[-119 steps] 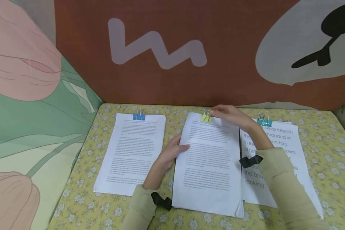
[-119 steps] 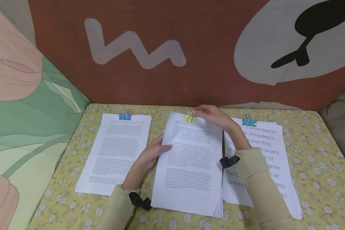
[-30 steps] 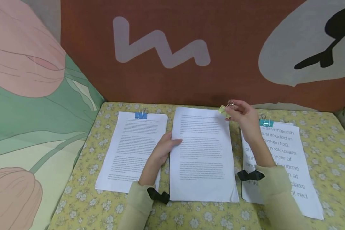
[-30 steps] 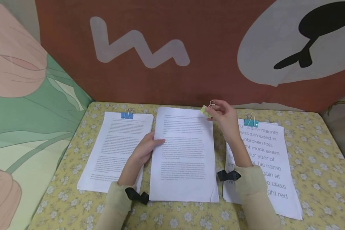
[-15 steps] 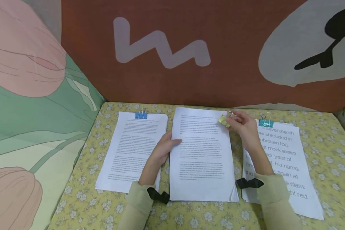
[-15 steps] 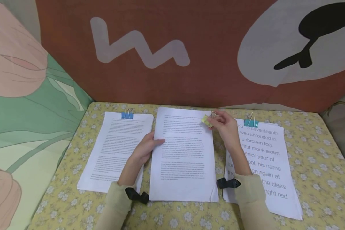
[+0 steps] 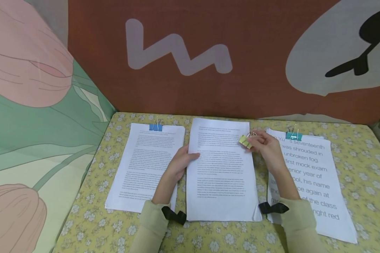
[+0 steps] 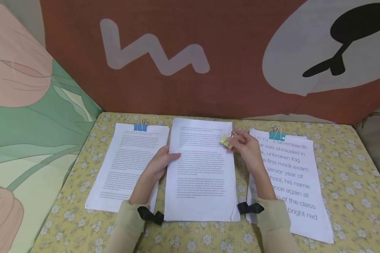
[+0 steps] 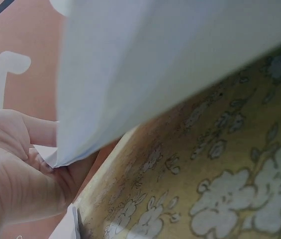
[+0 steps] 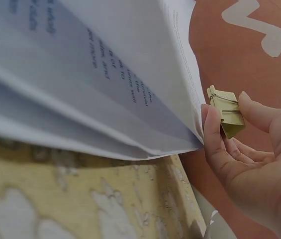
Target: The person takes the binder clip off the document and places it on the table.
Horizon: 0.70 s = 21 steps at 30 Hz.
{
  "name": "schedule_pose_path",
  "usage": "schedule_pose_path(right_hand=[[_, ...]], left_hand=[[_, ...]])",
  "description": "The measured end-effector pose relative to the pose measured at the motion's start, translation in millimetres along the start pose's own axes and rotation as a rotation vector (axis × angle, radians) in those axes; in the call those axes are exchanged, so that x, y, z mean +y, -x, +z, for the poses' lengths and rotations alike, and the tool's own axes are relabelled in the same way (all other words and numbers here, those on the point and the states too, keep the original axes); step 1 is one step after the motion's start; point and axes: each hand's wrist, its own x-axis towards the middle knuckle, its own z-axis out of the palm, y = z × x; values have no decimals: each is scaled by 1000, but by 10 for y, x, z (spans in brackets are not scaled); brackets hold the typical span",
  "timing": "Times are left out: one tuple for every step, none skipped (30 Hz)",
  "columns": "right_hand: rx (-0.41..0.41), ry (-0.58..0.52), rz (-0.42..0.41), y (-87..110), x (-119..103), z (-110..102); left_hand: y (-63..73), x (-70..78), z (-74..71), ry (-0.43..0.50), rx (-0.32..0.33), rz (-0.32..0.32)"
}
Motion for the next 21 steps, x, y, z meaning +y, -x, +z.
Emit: schedule_pose_path(right_hand=[[0,-20,4,4,8,2],[-3,-33,5,6,17,4],[-3,-45,3,8,24,8],[-4,-56,2,8,34,8],[-3,-73,2,10,40,12],[-3,-73,0,10,48,13],[-2,-81,0,10,53,11],[-1,-77,-1,10,59,8],[1,-88,3,9,63,4],[3,-91,7,11,65,-4],[5,-95,12,12,67,-13],[5,-97,18,13,68,-23],[7,-100,26,13,68,-34],[8,-101,36,13,68,-47],[10,-98,48,13,67,-59],[10,-84,60,13,65,-72],[8,-74,75,12,64,-86],[6,-62,93,12,62,-100],[3,-44,111,12,61,-111],[0,-27,129,10,60,-121],[-4,-7,145,7,61,-131]], left_hand=[[-2,-3,-4,0,-2,2],[-3,-4,-7,1,-2,2],[-1,-3,-9,2,0,2],[-1,-6,-13,3,-2,3],[2,-5,-16,7,-3,2],[3,-5,-21,9,-2,1],[3,-7,-23,10,-3,1],[5,-5,-24,11,2,-3],[5,-7,-27,12,5,-4],[3,-8,-28,13,6,-6],[3,-7,-29,11,9,-8],[0,-8,-31,9,12,-9],[0,-10,-34,7,14,-10],[-1,-11,-36,4,19,-12],[-2,-12,-39,3,23,-15],[-2,-13,-41,0,27,-18],[-5,-15,-42,-4,32,-19],[-7,-18,-43,-7,37,-22],[-8,-21,-44,-10,40,-24],[-11,-24,-45,-10,41,-25],[-13,-28,-45,-10,41,-27]])
